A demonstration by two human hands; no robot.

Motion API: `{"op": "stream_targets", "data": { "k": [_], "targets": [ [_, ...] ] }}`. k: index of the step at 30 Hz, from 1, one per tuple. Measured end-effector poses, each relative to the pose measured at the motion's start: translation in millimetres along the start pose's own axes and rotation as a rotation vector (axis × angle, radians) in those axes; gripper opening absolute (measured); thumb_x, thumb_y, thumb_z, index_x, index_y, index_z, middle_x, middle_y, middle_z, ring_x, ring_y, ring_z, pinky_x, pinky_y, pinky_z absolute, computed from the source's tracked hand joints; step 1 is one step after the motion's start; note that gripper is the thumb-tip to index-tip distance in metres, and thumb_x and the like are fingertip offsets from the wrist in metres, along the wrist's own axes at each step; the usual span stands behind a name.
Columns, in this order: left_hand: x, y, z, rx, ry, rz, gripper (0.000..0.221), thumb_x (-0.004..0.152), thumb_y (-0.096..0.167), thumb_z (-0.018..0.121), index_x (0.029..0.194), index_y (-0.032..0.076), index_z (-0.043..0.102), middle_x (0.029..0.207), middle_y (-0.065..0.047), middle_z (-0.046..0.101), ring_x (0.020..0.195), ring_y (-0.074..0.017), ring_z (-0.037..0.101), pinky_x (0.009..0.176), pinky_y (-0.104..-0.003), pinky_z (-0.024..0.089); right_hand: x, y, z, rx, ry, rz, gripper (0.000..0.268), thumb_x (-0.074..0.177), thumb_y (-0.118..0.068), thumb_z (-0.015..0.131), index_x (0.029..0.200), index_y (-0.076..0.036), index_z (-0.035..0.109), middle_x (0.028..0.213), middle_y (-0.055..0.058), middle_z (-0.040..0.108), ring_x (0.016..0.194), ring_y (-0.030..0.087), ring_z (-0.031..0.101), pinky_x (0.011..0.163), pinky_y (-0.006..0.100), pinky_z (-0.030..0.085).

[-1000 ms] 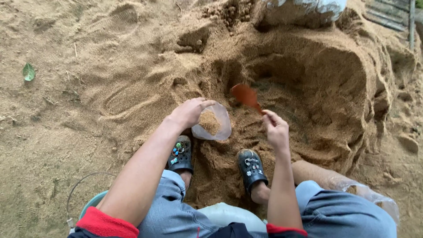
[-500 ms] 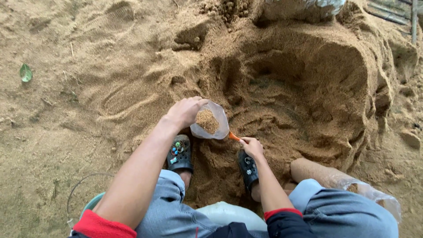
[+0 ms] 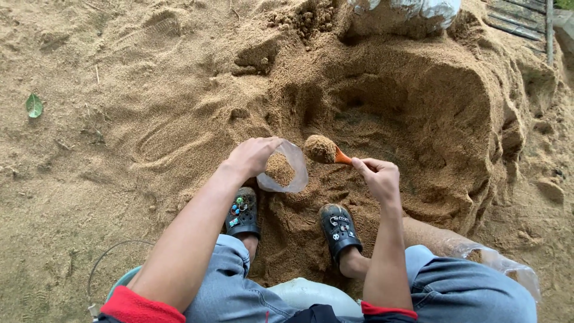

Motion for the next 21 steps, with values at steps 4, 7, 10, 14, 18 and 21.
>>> {"op": "stream_targets", "data": {
  "k": [4, 7, 10, 14, 18, 21],
  "targets": [
    [0, 2, -1, -0.021, 0.004, -0.002, 0.059, 0.072, -0.017, 0.047, 0.125, 0.005, 0.059, 0.126, -0.015, 0.068, 0.107, -0.0444, 0.069, 0.089, -0.056, 0.059, -20, -54, -7, 0.124, 0.004, -0.187, 0.01, 0.087, -0.033, 0.084, 0.089, -0.023, 0.085, 0.065, 0.003, 0.072, 0.062, 0.007, 0.054, 0.059, 0.026, 0.044],
    [-3, 5, -3, -0.018, 0.008, -0.005, 0.051, 0.073, -0.014, 0.05, 0.12, 0.006, 0.058, 0.122, -0.016, 0.069, 0.106, -0.0447, 0.069, 0.089, -0.058, 0.059, -25, -79, 7, 0.011, 0.018, -0.639, 0.007, 0.089, -0.024, 0.08, 0.094, -0.022, 0.083, 0.081, 0.002, 0.079, 0.071, 0.022, 0.073, 0.064, 0.032, 0.049],
    [-8, 8, -14, -0.032, 0.012, -0.004, 0.056, 0.074, -0.013, 0.052, 0.126, 0.006, 0.057, 0.126, -0.014, 0.069, 0.108, -0.0433, 0.069, 0.09, -0.055, 0.06, -13, -57, 18, 0.21, 0.025, -0.504, 0.015, 0.095, -0.011, 0.072, 0.105, -0.016, 0.083, 0.083, 0.008, 0.076, 0.072, 0.017, 0.063, 0.071, 0.032, 0.051],
    [-3, 1, -3, -0.019, -0.022, -0.036, 0.06, 0.074, -0.014, 0.052, 0.13, 0.005, 0.056, 0.132, -0.013, 0.066, 0.111, -0.0429, 0.068, 0.094, -0.055, 0.059, 24, 53, 59, 0.09, 0.105, -0.04, 0.015, 0.1, -0.022, 0.067, 0.11, -0.02, 0.079, 0.08, 0.005, 0.072, 0.078, 0.02, 0.061, 0.074, 0.036, 0.047],
    [0, -4, 7, -0.017, -0.025, -0.04, 0.064, 0.07, -0.017, 0.053, 0.13, 0.007, 0.055, 0.133, -0.011, 0.065, 0.108, -0.043, 0.069, 0.092, -0.055, 0.06, 37, 172, 122, -0.257, 0.044, 0.331, 0.019, 0.099, -0.037, 0.063, 0.11, -0.034, 0.078, 0.099, 0.006, 0.078, 0.103, 0.036, 0.072, 0.093, 0.048, 0.052],
    [-1, 0, -4, -0.025, -0.009, -0.038, 0.06, 0.07, -0.017, 0.05, 0.126, 0.004, 0.057, 0.13, -0.013, 0.066, 0.106, -0.0446, 0.069, 0.089, -0.056, 0.061, 10, 181, 162, -0.283, -0.075, 0.352, 0.022, 0.101, -0.035, 0.06, 0.112, -0.031, 0.079, 0.102, 0.006, 0.079, 0.104, 0.033, 0.072, 0.098, 0.046, 0.047]
  ]
}}
Point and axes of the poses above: each hand's wrist, its own x-axis towards the middle knuckle, its own z-axis out of the palm, y = z × x, the point moved 7 cm from there along x, towards the middle knuckle
